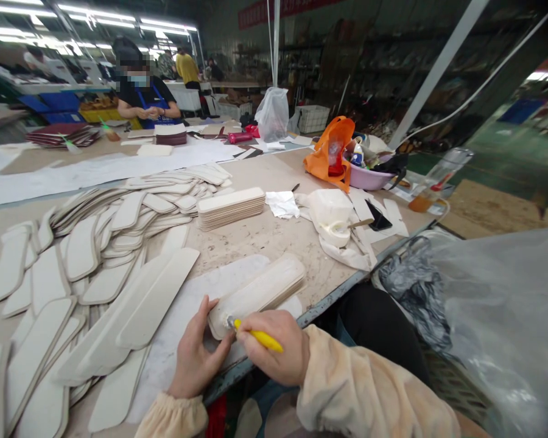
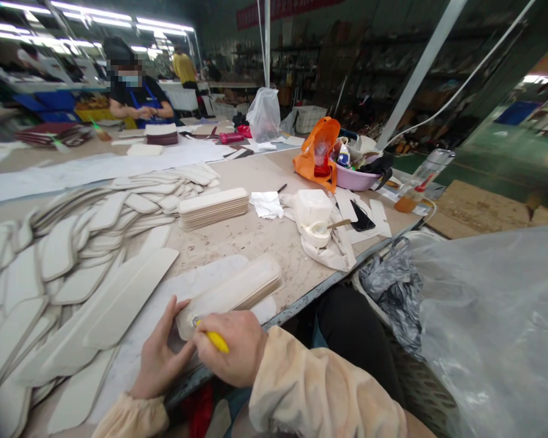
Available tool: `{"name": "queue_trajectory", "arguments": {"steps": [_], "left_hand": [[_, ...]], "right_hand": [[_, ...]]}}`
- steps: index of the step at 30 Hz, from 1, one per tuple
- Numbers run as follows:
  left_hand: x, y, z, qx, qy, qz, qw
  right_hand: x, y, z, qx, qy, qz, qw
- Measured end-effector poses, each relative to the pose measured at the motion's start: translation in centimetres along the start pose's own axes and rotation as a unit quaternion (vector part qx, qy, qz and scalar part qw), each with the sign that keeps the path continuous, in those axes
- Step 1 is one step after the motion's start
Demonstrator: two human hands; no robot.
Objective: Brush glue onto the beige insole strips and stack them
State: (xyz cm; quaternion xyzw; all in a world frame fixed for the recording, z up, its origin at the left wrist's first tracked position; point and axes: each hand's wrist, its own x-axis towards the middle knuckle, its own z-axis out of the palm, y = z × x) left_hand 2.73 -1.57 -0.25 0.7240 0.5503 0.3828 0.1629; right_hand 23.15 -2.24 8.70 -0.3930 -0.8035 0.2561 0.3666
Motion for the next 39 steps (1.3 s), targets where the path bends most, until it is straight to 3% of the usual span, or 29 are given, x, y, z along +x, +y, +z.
{"name": "queue_trajectory", "arguments": {"steps": [5,8,13,17,20,24,27,31,35,39], "left_hand": [[0.0,0.2,-0.1,0.01,-0.002,0.007,1.0],[0.1,0.6,-0.2,0.004,-0.007,0.009,1.0],[0.1,0.8,-0.4,-0.004,-0.019,0.0,1.0],[0.0,0.7,-0.3,-0.014,-0.022,-0.005,1.0],[0.1,0.8,-0.4,-0.008,-0.021,-0.009,1.0],[0.2,0.9,-0.5,-0.003,-0.02,-0.009,1.0],[0.1,0.7,-0.4,-0.004,-0.015,-0.01,1.0],[0.0,0.3,-0.2,-0.002,-0.008,-0.018,1.0],[0.1,0.2,-0.1,0.003,-0.009,-0.022,1.0],[0.1,0.2,-0.2,0.008,-0.011,-0.024,1.0]], "right_hand": [[-0.4,3.6,-4.1,0.053,0.082,0.188,0.977],[-0.4,4.9,-5.5,0.08,0.134,0.245,0.957],[0.8,2.8,-3.1,0.236,0.077,0.239,0.939],[1.6,1.7,-0.7,0.246,0.008,0.231,0.941],[1.5,2.6,-1.1,0.205,-0.005,0.236,0.95],[0.7,4.4,-4.1,0.133,0.035,0.258,0.956],[-0.1,5.4,-7.1,0.059,0.108,0.246,0.961],[-1.0,6.3,-10.1,-0.071,0.21,0.168,0.961],[-1.0,7.3,-10.4,-0.202,0.161,0.061,0.964],[-0.7,7.3,-7.6,-0.326,0.055,0.018,0.943]]}}
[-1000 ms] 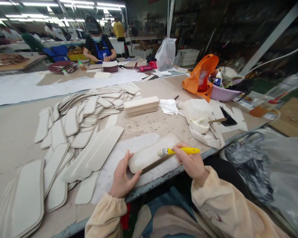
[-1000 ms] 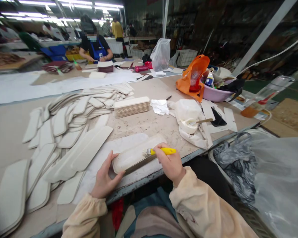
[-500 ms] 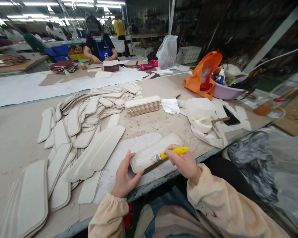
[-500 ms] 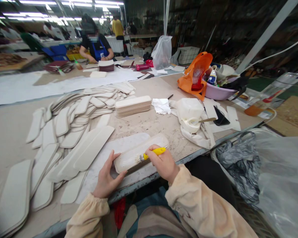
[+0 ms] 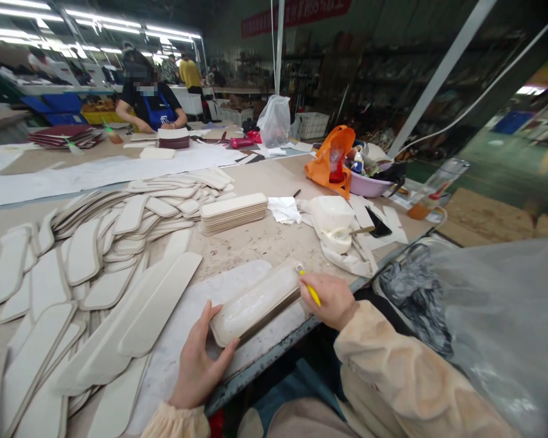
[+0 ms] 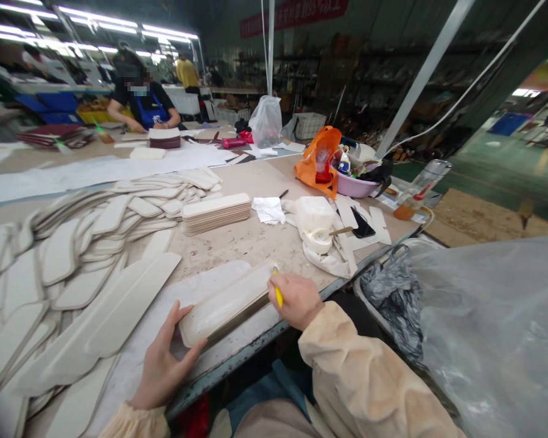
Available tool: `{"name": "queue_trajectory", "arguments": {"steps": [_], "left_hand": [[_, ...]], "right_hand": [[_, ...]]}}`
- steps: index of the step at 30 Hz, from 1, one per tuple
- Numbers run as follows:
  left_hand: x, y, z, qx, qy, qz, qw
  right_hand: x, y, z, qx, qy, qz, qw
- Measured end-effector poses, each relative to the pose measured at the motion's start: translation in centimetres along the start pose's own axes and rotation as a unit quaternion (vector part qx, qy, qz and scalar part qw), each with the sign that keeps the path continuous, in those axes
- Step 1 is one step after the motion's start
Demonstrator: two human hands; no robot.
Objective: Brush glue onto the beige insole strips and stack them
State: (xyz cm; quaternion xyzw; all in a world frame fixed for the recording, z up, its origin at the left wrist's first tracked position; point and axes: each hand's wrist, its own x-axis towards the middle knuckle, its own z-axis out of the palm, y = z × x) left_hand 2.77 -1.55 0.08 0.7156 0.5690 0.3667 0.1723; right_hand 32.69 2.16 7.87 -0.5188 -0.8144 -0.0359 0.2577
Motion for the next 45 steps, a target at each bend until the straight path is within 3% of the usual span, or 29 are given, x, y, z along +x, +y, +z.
{"name": "queue_trajectory", "arguments": {"steps": [3,5,9,12,17,21,24,27,30,33,36,40,42,45], "left_hand": [[0.0,0.0,0.0,-0.003,0.002,0.001,1.0],[0.0,0.0,0.0,-0.007,0.002,0.0,1.0],[0.0,0.0,0.0,-0.008,0.005,-0.003,1.0],[-0.1,0.0,0.0,-0.009,0.007,0.0,1.0],[-0.1,-0.1,-0.1,-0.004,0.004,-0.001,1.0],[-0.1,-0.2,-0.1,0.004,0.006,0.004,1.0],[-0.1,-0.2,0.0,0.003,0.007,0.006,1.0],[-0.1,-0.1,-0.1,-0.003,0.007,0.007,1.0],[-0.1,-0.2,0.0,-0.013,0.006,0.003,1.0],[-0.2,-0.2,0.0,-0.016,0.002,-0.007,1.0],[-0.2,0.1,0.0,-0.02,-0.002,-0.004,1.0],[-0.1,0.4,-0.1,-0.034,-0.01,0.001,0.999],[0.0,0.5,-0.1,-0.039,-0.011,-0.006,0.999],[-0.1,0.7,-0.2,-0.042,-0.012,-0.016,0.999]], "right_hand": [[-0.2,-2.6,0.8,-0.002,-0.035,-0.061,0.998],[-0.3,-3.6,0.5,0.04,-0.025,-0.091,0.995],[-0.4,-2.8,-0.7,0.042,0.025,-0.05,0.998],[-0.9,-2.2,-0.7,-0.021,0.013,-0.001,1.0],[-1.5,-4.1,-0.2,0.052,-0.014,-0.075,0.996],[-0.1,-2.5,0.2,0.02,0.027,-0.007,0.999],[0.7,-0.6,1.3,-0.036,0.009,0.031,0.999],[0.4,-1.3,2.4,-0.036,-0.025,-0.016,0.999],[-0.4,-4.0,2.8,0.029,-0.031,-0.103,0.994],[-0.8,-6.5,2.3,0.172,-0.01,-0.138,0.975],[-0.9,-7.3,1.9,0.353,-0.002,-0.029,0.935],[-0.3,-7.8,3.0,0.505,-0.037,0.179,0.843],[0.1,-8.4,3.6,0.549,-0.066,0.209,0.807],[0.6,-9.0,3.8,0.552,-0.105,0.191,0.805]]}}
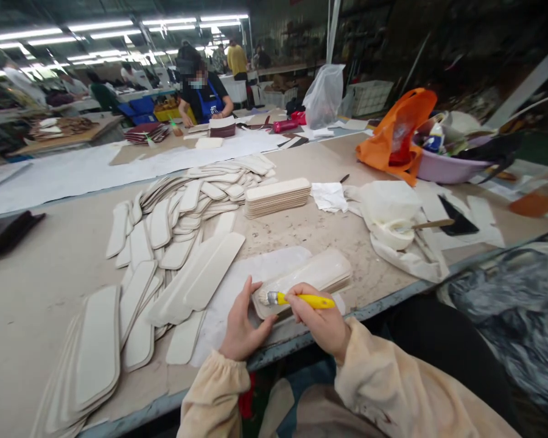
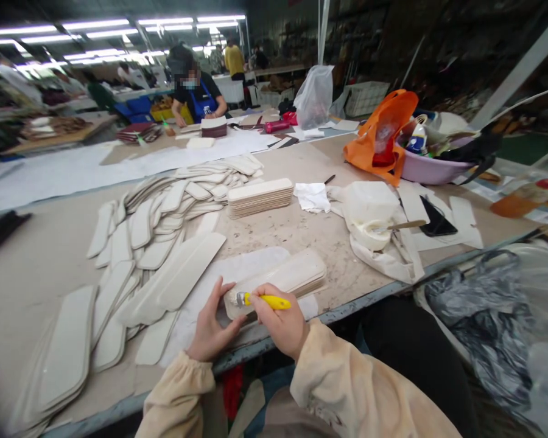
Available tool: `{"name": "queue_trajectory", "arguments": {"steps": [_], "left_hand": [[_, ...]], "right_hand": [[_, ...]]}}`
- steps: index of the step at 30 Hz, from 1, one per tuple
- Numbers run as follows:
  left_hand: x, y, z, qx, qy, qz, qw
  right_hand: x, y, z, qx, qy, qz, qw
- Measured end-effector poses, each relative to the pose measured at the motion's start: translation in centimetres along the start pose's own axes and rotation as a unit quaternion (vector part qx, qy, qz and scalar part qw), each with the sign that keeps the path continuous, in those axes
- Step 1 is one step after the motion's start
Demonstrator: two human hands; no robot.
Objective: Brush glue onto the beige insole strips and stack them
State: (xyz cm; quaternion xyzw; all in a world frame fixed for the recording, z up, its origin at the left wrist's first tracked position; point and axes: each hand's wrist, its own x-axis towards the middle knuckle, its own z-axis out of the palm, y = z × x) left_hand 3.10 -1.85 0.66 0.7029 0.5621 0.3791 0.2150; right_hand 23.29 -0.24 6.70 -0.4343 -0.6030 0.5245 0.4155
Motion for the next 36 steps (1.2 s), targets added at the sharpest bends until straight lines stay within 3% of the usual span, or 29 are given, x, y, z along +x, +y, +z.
{"name": "queue_trajectory", "arguments": {"steps": [6,10,13,18,24,27,31,36], "left_hand": [[-0.1,-0.1,0.0,0.001,0.001,0.006,1.0],[0.0,0.0,0.0,-0.01,0.001,0.006,1.0],[0.0,0.0,0.0,-0.019,0.002,-0.002,1.0],[0.0,-0.2,0.1,-0.008,-0.001,-0.001,1.0],[-0.2,-0.4,0.1,0.013,0.009,0.013,1.0],[-0.3,-0.5,0.0,0.022,0.011,0.022,0.999],[-0.5,-0.3,0.0,0.031,0.017,0.029,0.999],[-0.4,0.1,-1.1,0.09,0.042,0.037,0.994]], "right_hand": [[-0.1,-0.4,-1.2,-0.053,0.077,0.004,0.996],[-0.2,-0.1,-0.2,0.011,0.03,0.009,0.999],[0.0,0.0,0.4,-0.012,0.013,-0.005,1.0],[-0.1,-0.4,-1.0,-0.051,0.086,-0.002,0.995],[-0.6,-0.3,-2.1,-0.058,0.027,-0.007,0.998],[-0.4,0.3,-3.9,-0.081,0.101,0.001,0.992],[-0.3,1.0,-8.2,-0.037,0.194,0.007,0.98],[-1.0,1.8,-12.7,0.01,0.323,-0.025,0.946]]}}
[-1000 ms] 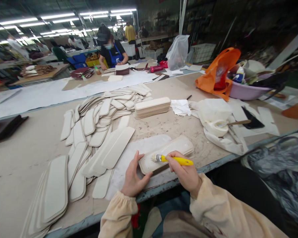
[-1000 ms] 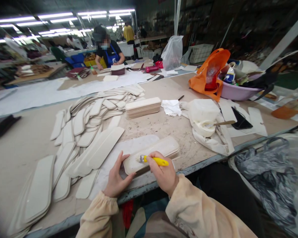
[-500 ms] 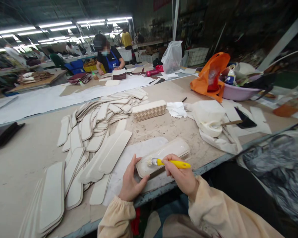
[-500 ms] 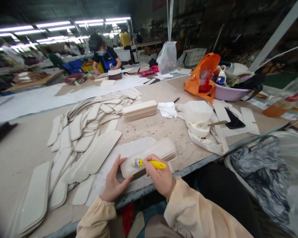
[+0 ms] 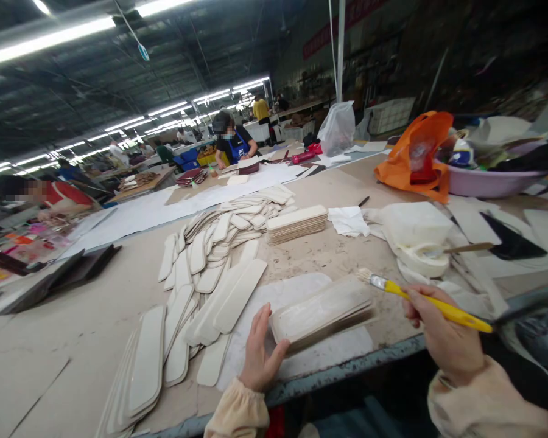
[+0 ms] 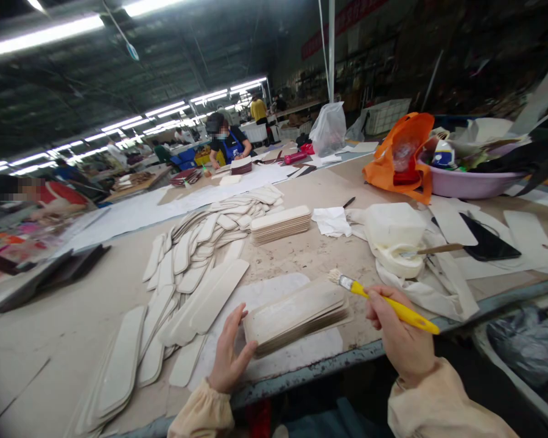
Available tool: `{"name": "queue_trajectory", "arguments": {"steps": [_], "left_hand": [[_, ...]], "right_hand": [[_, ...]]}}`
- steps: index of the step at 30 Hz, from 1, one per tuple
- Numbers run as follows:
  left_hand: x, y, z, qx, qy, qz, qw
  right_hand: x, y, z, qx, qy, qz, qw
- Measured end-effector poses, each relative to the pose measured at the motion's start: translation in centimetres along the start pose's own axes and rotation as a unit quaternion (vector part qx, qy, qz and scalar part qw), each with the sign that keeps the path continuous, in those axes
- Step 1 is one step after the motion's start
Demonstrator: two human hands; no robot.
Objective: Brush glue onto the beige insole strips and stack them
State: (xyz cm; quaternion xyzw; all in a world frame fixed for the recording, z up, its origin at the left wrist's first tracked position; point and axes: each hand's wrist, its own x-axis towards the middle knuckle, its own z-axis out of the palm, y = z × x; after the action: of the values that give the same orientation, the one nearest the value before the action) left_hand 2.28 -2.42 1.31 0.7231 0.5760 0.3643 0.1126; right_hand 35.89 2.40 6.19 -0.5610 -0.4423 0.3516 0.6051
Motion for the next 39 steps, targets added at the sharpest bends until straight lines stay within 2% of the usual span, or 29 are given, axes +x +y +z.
{"name": "queue_trajectory", "arguments": {"steps": [4,6,9,11,19,23,28,31,34,35,37,39], "left_hand": [[1.9,-1.9,-2.6,0.158,0.085,-0.031,0.983],[3.2,-3.4,-3.9,0.263,0.056,-0.055,0.961],[4.7,-5.2,-5.2,0.365,-0.038,-0.085,0.926],[5.2,-5.8,-5.6,0.38,-0.069,-0.084,0.918],[5.8,-6.2,-6.3,0.384,-0.096,-0.075,0.915],[5.8,-6.3,-6.7,0.368,-0.085,-0.065,0.924],[6.1,-6.4,-7.2,0.355,-0.036,-0.058,0.932],[6.4,-4.9,-8.9,0.351,0.017,-0.068,0.934],[6.5,-1.4,-11.2,0.321,0.103,-0.1,0.936],[6.4,0.1,-11.9,0.301,0.113,-0.105,0.941],[5.9,2.9,-12.4,0.234,0.111,-0.09,0.962],[4.8,5.3,-11.8,0.153,0.077,-0.067,0.983]], "right_hand": [[0.6,0.6,-1.2,0.038,0.045,0.003,0.998],[0.6,0.7,-1.3,0.037,0.042,0.0,0.998],[0.5,0.7,-1.4,0.024,0.031,-0.007,0.999],[0.4,0.6,-1.5,0.023,0.026,-0.009,0.999],[0.5,1.0,-2.1,0.043,0.023,0.001,0.999],[0.7,1.4,-2.3,0.045,0.024,-0.015,0.999],[0.8,1.9,-2.2,0.029,0.014,-0.034,0.999],[0.6,1.6,-2.0,0.051,0.033,-0.055,0.997],[0.5,0.8,-1.4,0.081,0.033,-0.081,0.993],[0.6,0.5,-1.1,0.09,0.021,-0.087,0.992],[0.8,-0.4,-0.3,0.106,-0.019,-0.088,0.99],[1.0,-1.4,0.7,0.121,-0.079,-0.076,0.987]]}}
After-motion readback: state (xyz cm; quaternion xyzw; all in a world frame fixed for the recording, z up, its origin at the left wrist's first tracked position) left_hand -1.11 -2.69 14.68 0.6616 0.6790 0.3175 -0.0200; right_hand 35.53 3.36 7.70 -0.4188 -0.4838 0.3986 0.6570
